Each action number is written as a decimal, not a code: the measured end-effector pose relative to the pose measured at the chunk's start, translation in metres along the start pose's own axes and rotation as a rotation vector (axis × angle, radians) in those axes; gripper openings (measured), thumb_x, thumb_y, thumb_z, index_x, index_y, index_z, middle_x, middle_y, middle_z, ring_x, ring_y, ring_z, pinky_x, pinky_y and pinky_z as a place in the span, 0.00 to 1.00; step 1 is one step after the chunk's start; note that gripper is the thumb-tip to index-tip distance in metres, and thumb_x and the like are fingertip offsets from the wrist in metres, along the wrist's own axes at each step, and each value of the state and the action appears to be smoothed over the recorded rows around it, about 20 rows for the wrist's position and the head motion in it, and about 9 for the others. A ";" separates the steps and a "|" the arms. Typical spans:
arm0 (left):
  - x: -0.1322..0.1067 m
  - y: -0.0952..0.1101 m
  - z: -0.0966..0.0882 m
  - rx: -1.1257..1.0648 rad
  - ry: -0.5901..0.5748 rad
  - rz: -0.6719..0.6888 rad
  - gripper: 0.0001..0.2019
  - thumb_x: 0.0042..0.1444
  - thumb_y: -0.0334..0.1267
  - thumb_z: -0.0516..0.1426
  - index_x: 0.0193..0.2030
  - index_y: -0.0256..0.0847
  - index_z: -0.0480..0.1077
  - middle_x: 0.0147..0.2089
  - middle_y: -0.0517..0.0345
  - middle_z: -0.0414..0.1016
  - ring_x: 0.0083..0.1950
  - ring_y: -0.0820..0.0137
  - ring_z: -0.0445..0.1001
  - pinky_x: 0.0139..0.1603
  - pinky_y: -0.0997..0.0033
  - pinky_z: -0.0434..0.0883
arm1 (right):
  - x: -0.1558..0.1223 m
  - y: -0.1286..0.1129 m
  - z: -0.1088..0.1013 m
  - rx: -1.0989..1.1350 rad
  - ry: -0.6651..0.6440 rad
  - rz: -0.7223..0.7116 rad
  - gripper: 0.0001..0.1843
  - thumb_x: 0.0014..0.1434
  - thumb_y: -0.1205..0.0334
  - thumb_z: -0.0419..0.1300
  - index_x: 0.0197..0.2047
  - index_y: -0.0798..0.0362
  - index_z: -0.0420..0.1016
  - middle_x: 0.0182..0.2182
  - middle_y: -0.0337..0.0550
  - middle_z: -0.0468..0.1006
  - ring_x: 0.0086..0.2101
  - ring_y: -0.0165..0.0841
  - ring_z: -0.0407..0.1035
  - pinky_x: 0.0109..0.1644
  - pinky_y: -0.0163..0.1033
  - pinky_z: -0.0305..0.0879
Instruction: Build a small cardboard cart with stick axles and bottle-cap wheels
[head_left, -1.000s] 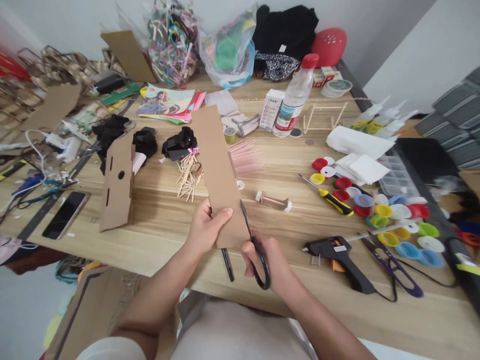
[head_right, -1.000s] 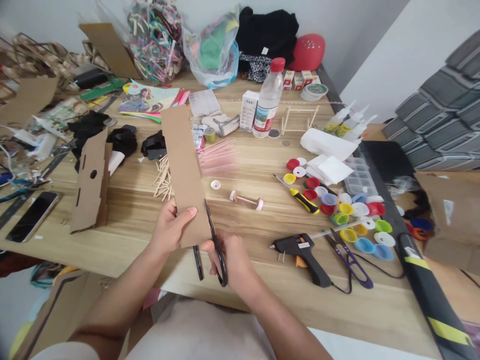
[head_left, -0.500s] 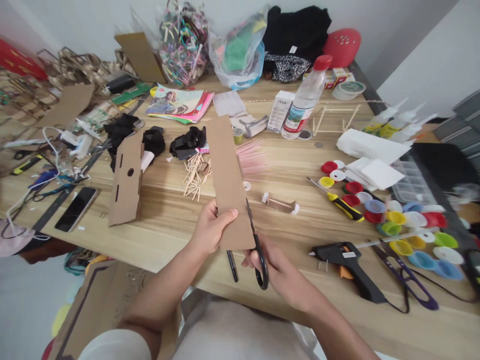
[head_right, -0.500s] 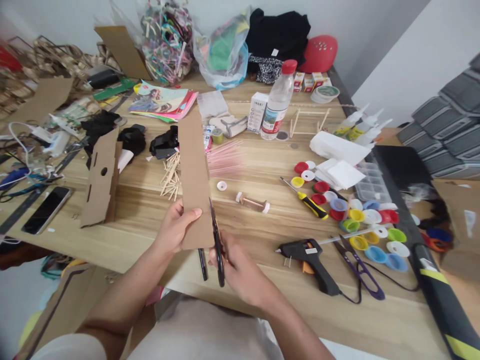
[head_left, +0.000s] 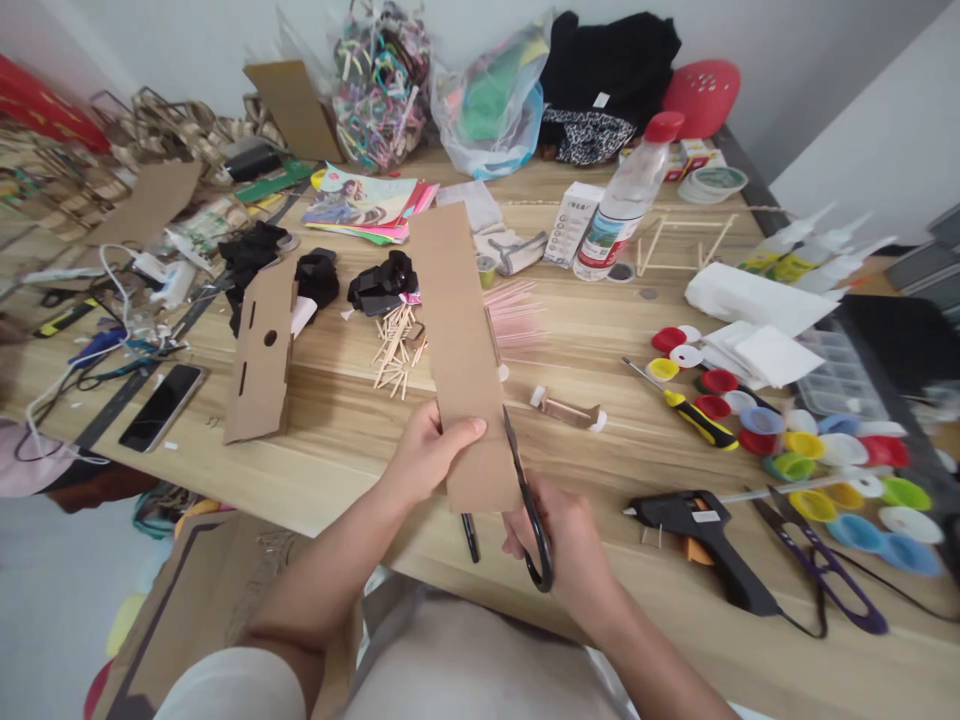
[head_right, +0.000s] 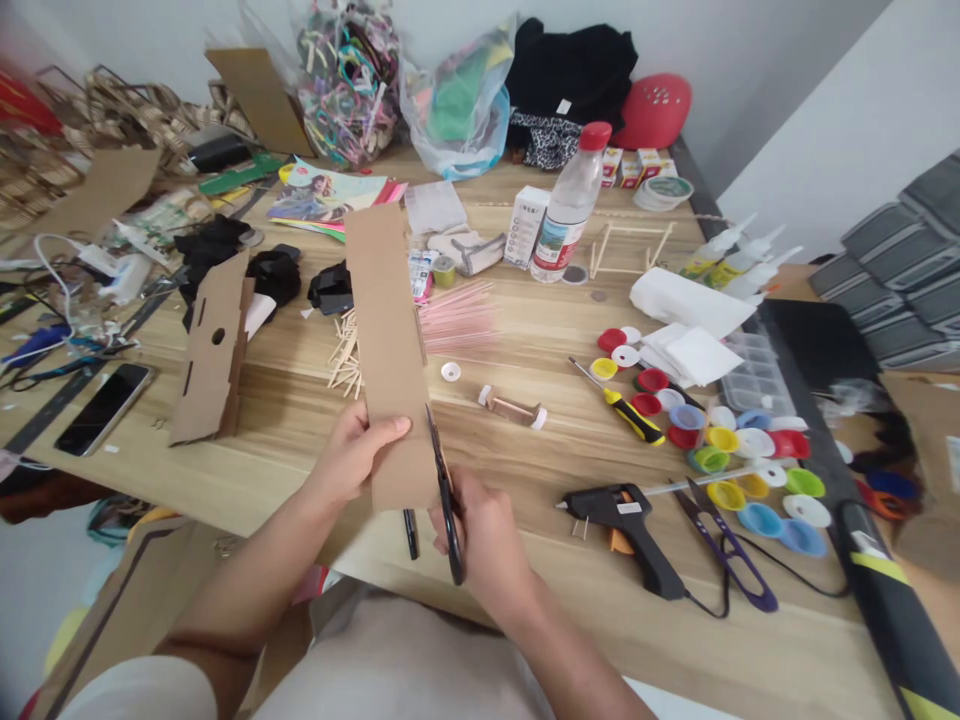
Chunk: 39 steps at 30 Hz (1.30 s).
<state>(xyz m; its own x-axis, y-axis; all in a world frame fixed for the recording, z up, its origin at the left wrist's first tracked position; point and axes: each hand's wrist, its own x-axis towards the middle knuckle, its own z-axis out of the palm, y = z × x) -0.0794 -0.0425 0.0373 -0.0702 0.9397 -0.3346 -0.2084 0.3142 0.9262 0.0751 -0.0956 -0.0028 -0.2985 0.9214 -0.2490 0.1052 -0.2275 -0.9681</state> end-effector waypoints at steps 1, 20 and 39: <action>0.002 0.001 0.000 0.008 0.003 0.017 0.17 0.32 0.47 0.69 0.22 0.40 0.70 0.21 0.64 0.71 0.24 0.75 0.65 0.26 0.74 0.62 | -0.001 0.000 0.001 -0.012 0.024 -0.001 0.09 0.53 0.55 0.56 0.25 0.46 0.61 0.15 0.29 0.60 0.17 0.27 0.58 0.21 0.34 0.66; 0.000 -0.006 0.001 -0.007 0.027 0.062 0.18 0.35 0.49 0.71 0.20 0.39 0.71 0.20 0.64 0.71 0.22 0.74 0.65 0.25 0.75 0.65 | 0.004 0.009 0.002 -0.223 0.095 -0.121 0.08 0.55 0.54 0.55 0.27 0.45 0.61 0.17 0.32 0.66 0.19 0.30 0.60 0.24 0.35 0.58; -0.005 -0.013 0.001 0.049 -0.046 0.061 0.17 0.37 0.50 0.69 0.20 0.39 0.72 0.21 0.62 0.71 0.26 0.72 0.66 0.27 0.74 0.63 | 0.011 0.000 -0.011 -0.288 0.042 -0.095 0.03 0.52 0.60 0.54 0.30 0.48 0.68 0.20 0.36 0.77 0.23 0.34 0.68 0.27 0.36 0.64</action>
<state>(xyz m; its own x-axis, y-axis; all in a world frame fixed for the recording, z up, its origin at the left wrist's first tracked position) -0.0751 -0.0509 0.0273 -0.0362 0.9622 -0.2699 -0.1566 0.2613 0.9525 0.0818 -0.0817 -0.0049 -0.2811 0.9478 -0.1504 0.3453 -0.0464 -0.9374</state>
